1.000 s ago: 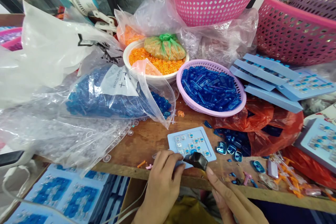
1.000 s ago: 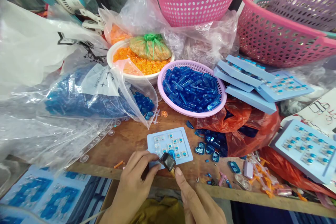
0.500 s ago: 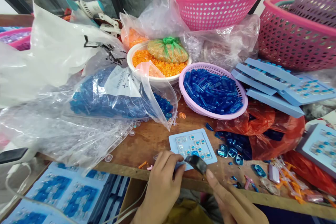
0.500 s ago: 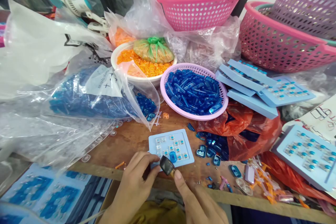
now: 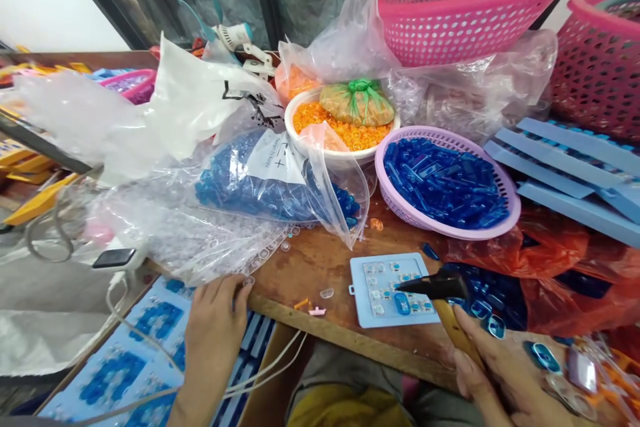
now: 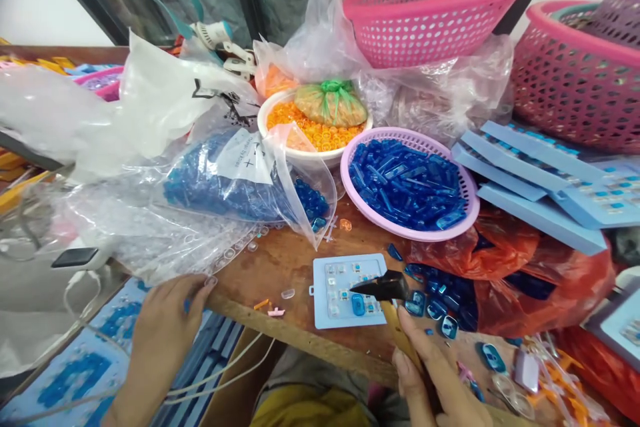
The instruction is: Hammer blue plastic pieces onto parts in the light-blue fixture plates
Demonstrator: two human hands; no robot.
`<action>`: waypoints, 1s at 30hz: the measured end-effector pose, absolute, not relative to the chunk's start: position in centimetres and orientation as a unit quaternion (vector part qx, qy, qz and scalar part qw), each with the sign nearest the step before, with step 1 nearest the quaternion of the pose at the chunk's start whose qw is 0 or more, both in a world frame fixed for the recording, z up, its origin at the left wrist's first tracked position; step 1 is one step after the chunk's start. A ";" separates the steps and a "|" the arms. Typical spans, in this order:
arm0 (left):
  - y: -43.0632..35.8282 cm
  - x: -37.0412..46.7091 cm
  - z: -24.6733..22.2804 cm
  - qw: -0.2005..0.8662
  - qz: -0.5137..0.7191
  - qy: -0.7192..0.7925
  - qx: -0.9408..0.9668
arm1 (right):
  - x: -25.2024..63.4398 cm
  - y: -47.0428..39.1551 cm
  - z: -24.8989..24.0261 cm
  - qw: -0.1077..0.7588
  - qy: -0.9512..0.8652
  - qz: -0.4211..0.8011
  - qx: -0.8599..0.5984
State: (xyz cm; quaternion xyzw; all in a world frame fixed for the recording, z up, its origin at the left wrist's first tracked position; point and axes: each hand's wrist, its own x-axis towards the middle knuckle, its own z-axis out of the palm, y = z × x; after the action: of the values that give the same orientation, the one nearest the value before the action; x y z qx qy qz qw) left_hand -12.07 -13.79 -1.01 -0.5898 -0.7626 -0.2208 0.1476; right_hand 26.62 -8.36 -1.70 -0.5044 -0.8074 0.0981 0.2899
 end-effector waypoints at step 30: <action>-6.6 -4.6 -0.4 -0.044 -0.359 -0.689 -0.628 | 22.0 -8.1 -2.6 0.385 -0.521 0.450 -0.615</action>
State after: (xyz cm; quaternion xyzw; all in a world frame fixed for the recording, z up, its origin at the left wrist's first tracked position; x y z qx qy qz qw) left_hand -4.63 -6.63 -0.41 -0.6282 -0.6888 -0.3592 -0.0437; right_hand 21.98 -8.15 -2.57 -0.6150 -0.5206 0.4497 0.3854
